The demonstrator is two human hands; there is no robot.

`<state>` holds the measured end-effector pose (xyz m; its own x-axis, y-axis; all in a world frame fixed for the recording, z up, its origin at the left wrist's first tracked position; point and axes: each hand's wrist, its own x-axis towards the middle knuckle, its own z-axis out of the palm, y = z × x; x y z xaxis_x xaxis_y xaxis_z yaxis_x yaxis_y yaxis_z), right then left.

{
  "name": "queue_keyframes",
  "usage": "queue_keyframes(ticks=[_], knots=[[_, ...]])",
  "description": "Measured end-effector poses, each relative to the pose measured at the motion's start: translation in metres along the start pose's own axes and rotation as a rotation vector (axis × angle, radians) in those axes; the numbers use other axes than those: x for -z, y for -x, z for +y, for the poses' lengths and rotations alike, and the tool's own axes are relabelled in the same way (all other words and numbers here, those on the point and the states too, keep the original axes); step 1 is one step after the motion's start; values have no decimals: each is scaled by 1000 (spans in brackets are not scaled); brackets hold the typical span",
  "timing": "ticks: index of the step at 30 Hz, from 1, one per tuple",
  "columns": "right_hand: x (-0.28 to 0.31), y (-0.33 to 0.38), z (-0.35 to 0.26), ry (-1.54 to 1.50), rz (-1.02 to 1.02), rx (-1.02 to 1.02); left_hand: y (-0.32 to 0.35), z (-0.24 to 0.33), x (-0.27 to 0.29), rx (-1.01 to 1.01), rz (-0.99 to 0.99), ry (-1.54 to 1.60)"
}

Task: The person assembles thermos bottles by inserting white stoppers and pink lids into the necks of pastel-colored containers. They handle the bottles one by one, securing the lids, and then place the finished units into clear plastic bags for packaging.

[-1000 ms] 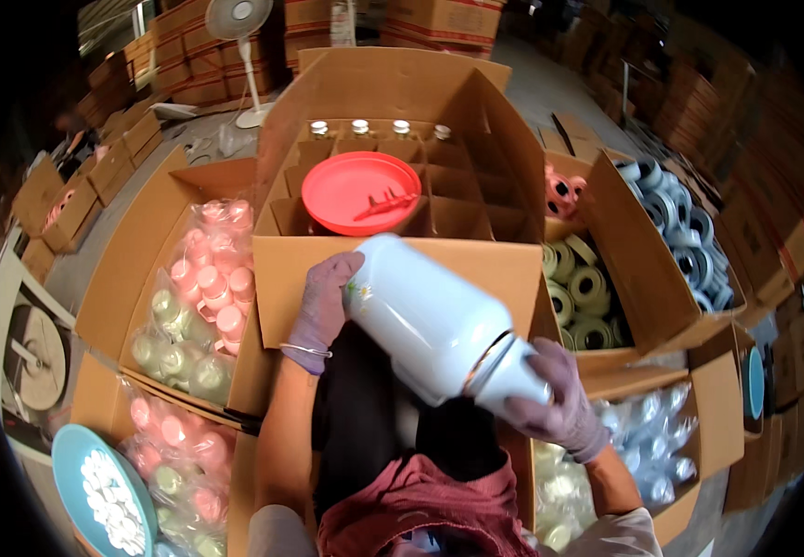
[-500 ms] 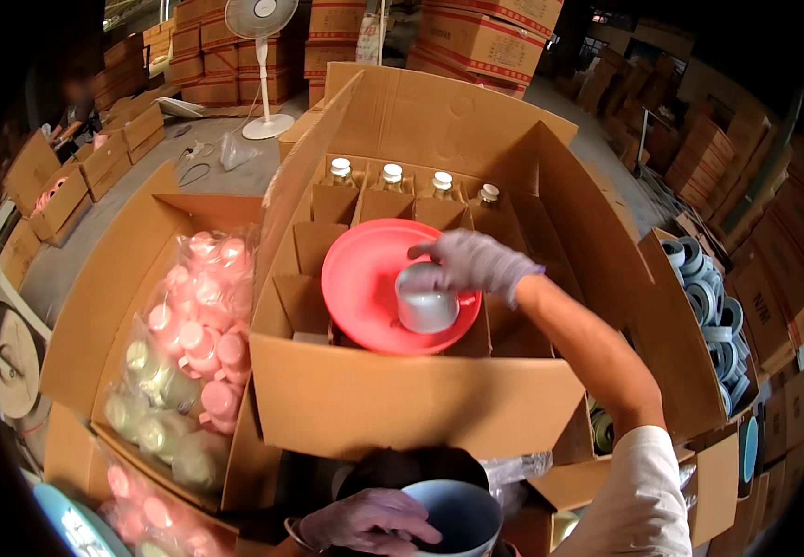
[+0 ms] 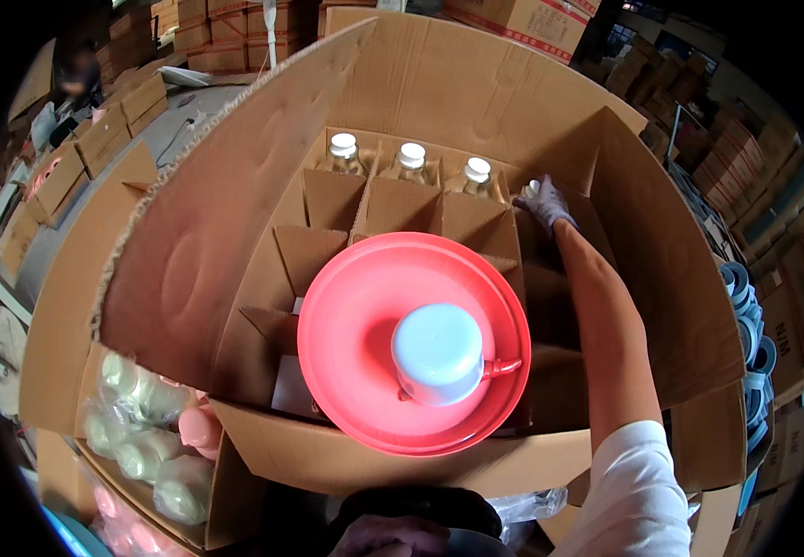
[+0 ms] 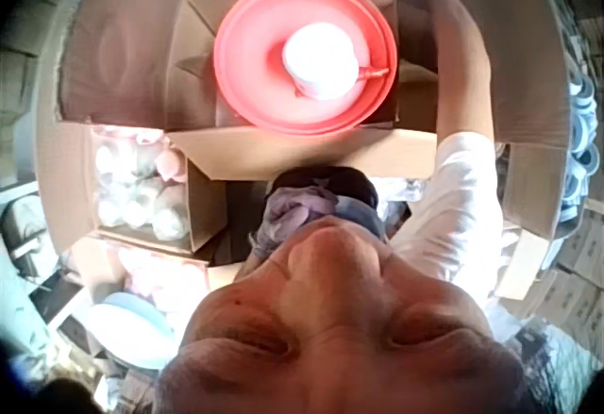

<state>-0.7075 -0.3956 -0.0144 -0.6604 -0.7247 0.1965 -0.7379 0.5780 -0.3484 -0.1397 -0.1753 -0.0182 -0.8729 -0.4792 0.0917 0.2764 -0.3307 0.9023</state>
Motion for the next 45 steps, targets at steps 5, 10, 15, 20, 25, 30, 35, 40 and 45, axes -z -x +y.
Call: queue_keyframes(ticks=[5, 10, 15, 20, 25, 30, 35, 40, 45], knots=[[70, 41, -22, -20, 571, 299, 10, -6, -22, 264, 50, 120], [198, 168, -66, -980, 617, 284, 2, 1, -43, 41, -22, -54], [219, 358, -65, -1681, 141, -56, -15, 44, -54, -280, 324, -187], [184, 506, -66, -1845, -205, -232, -3, 100, -73, -711, 145, -463], [161, 567, -56, -1356, -486, 45, 32, 134, -83, -570, 151, -395], [158, 619, -28, -1124, -360, 106, 57, 124, -76, -227, 88, -474], [156, 754, 13, -742, -194, 574, 150, 70, -49, -137, 246, -855], [113, 816, -29, -1103, -295, 367, 293, -28, 17, 204, 466, -581], [206, 675, -79, -1263, -308, 797, 286, -38, -20, 148, 159, -897]])
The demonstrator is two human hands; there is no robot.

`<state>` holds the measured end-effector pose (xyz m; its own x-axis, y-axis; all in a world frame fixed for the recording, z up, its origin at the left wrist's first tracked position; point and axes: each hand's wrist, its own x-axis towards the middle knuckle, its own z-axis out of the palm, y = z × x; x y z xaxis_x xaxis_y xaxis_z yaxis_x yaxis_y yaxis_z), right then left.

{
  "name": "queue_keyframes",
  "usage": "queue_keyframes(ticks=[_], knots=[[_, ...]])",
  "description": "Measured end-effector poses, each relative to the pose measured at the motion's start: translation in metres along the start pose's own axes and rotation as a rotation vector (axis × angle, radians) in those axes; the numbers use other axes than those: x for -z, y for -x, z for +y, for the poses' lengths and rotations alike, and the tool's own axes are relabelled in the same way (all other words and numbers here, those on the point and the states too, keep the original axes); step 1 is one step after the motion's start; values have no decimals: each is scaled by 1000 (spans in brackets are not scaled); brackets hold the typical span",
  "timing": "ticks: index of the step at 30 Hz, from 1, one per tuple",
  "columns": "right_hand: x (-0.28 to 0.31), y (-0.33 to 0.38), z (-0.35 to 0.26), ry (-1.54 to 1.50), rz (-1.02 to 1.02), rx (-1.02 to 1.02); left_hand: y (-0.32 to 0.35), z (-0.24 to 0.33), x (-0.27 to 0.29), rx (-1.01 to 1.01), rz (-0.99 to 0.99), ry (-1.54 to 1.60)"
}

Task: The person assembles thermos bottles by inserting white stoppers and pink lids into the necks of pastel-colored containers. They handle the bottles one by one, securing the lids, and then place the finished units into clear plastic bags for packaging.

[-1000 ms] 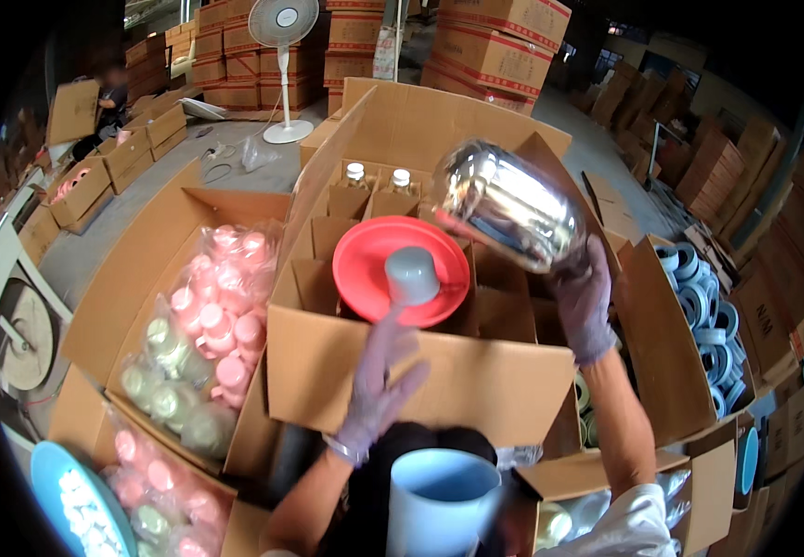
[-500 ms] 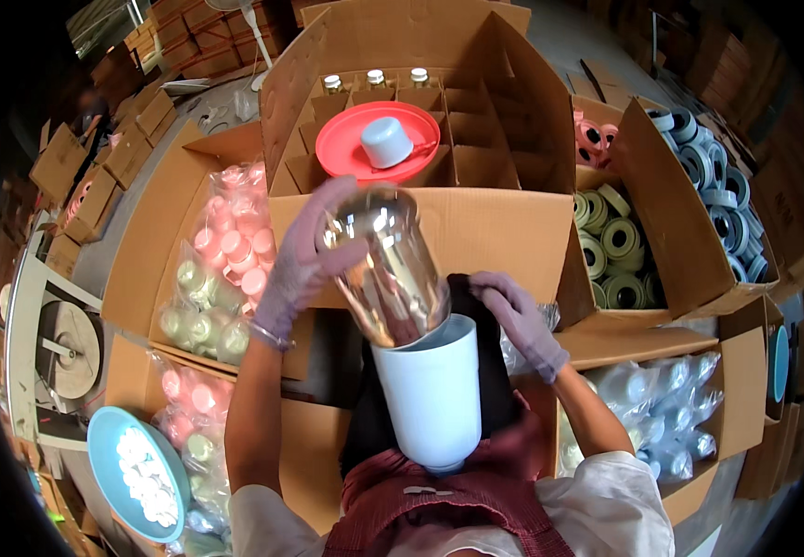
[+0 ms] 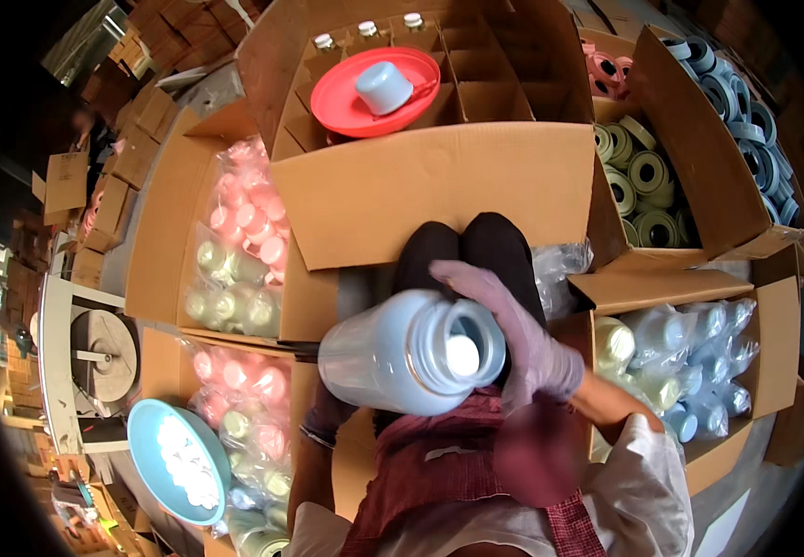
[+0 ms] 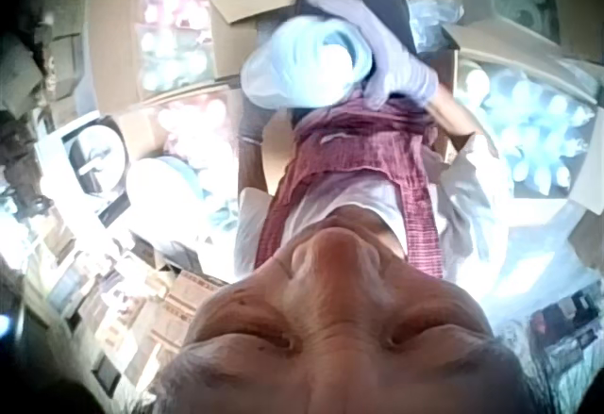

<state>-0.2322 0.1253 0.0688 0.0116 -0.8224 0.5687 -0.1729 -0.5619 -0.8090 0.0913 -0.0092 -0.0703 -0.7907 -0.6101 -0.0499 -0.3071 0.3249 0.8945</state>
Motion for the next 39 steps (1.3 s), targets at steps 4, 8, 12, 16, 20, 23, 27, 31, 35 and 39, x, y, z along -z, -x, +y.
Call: queue_keyframes(ticks=[4, 8, 12, 16, 20, 23, 27, 31, 35, 39], knots=[[20, -60, -18, 270, -178, 110, -58, 31, -10, -262, 36, -402], [30, -79, -41, 193, -296, 171, -103, 62, -24, -358, 52, -224], [60, -80, -59, 273, -167, 82, -144, 78, -37, -293, 114, 194], [72, -90, -68, 552, 185, -7, -179, 75, -48, -175, 195, 680], [75, -104, -52, 745, 305, -18, -202, 62, -57, -133, 197, 882], [65, -116, -33, 598, 356, 5, -209, 53, -65, -87, 171, 933], [71, -121, -15, 432, 269, -76, -208, 43, -80, -21, 137, 944], [75, -127, -12, 366, 142, -31, -202, 45, -68, 20, 142, 920], [86, -110, -9, 326, 112, 18, -209, 54, -67, 18, 107, 869], [87, -56, 4, 265, 215, 138, -216, 78, -22, -30, 94, 699]])
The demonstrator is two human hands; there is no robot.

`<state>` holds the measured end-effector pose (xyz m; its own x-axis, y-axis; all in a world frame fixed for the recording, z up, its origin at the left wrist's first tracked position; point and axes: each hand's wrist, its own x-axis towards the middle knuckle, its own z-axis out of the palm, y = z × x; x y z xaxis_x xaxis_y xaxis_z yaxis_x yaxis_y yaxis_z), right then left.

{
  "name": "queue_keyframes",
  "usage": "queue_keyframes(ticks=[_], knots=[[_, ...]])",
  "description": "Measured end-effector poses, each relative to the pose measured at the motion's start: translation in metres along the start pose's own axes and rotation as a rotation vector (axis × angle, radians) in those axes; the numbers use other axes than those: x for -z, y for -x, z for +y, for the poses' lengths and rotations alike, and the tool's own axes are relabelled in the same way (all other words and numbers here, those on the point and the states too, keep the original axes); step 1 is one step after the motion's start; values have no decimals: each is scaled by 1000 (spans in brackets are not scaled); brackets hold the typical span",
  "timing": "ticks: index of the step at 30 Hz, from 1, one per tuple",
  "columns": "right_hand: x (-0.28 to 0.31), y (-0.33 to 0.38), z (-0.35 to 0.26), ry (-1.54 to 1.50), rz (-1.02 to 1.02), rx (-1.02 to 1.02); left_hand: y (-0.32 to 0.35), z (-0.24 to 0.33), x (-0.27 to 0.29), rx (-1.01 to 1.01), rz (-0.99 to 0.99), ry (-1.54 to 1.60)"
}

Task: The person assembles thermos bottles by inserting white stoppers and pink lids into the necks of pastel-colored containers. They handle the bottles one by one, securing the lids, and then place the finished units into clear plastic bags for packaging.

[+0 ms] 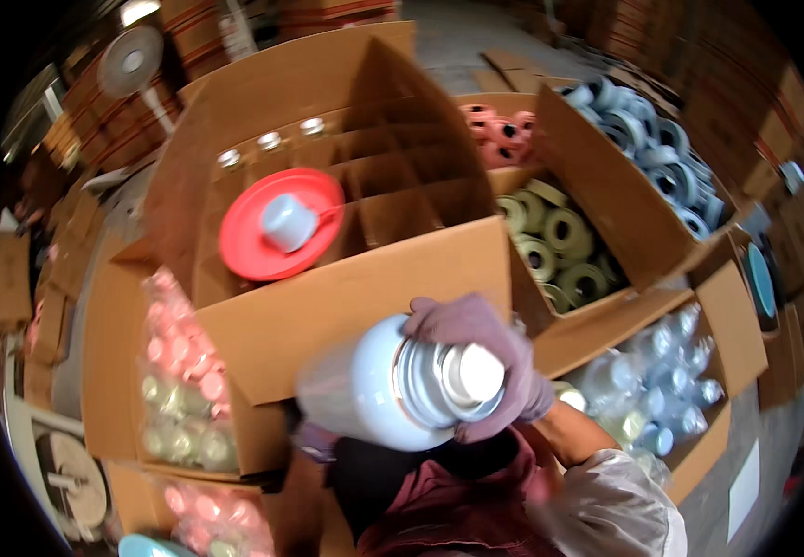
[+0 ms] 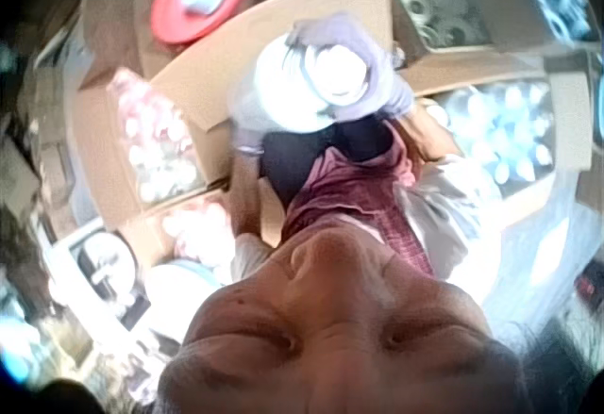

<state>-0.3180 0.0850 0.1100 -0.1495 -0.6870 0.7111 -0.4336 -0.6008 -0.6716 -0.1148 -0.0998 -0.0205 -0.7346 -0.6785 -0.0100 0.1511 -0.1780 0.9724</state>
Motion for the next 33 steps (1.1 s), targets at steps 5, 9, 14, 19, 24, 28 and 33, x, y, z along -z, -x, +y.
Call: queue_keyframes(ticks=[5, 9, 14, 19, 24, 28, 33], knots=[[14, 111, -19, 198, -251, 88, -34, 103, 25, 25, -426, -244], [150, 89, -19, 481, -236, -236, -52, 101, -60, -217, -1172, -966], [402, 61, 10, 1374, 406, -411, -14, 83, -85, -212, -1080, -969], [536, 105, 45, 1554, 311, -1379, -9, 78, -79, -526, -900, -922], [565, 138, 101, 1819, 106, -1388, -4, 68, -65, -413, -789, -903], [571, 131, 102, 1827, -58, -1443, -6, 71, -67, -370, -777, -879], [546, 111, 70, 1495, 1053, -775, -6, 68, -68, -426, -806, -858]])
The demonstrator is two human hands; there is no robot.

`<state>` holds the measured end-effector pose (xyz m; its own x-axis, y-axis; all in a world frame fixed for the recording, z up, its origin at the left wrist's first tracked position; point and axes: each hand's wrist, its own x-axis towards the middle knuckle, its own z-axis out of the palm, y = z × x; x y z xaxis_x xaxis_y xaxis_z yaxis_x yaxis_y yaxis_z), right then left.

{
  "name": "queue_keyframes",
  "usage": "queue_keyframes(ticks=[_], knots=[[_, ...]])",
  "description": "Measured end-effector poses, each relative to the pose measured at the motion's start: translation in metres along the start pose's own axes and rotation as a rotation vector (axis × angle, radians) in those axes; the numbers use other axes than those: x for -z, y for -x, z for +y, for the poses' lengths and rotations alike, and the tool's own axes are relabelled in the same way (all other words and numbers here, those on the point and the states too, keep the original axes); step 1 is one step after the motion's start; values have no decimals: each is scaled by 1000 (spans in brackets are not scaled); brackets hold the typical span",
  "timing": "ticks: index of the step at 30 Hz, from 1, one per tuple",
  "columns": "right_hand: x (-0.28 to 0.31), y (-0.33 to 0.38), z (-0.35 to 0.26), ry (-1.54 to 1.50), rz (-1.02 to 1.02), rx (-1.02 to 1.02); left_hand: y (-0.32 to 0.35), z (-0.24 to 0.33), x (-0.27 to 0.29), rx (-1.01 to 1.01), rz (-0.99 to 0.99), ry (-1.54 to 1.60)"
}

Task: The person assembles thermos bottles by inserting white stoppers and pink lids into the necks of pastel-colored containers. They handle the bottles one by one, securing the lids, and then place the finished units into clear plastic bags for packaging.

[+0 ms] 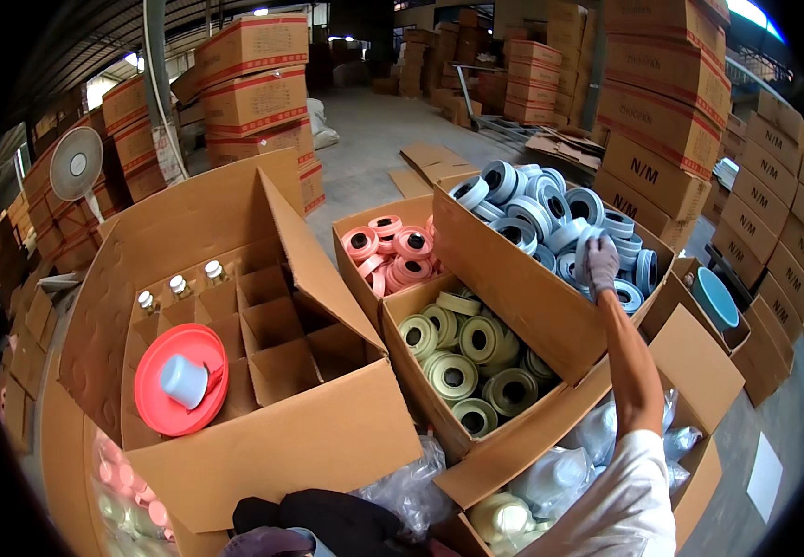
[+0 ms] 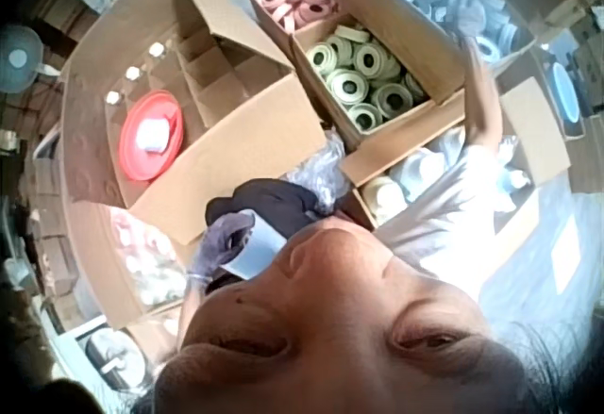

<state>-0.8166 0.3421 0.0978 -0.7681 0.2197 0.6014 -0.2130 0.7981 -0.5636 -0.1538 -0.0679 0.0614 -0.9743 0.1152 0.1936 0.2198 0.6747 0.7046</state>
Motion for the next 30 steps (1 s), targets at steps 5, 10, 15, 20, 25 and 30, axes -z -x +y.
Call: queue_keyframes(ticks=[5, 10, 15, 20, 25, 30], knots=[[90, 148, -120, -452, 84, 629, 3, 1, 6, 54, -163, 75], [148, 342, -223, -1214, -858, 26, 9, -6, 29, 257, 14, 331], [179, 432, -315, -1769, -1532, -642, -27, 59, 11, -3, 514, -333], [185, 431, -337, -941, -541, 1107, -5, 55, 14, 183, 1002, 718], [169, 465, -341, -873, -774, 1056, 1, 63, -7, 12, 1082, 781], [165, 459, -339, -956, -824, 804, 13, 35, 17, 259, 947, 664]])
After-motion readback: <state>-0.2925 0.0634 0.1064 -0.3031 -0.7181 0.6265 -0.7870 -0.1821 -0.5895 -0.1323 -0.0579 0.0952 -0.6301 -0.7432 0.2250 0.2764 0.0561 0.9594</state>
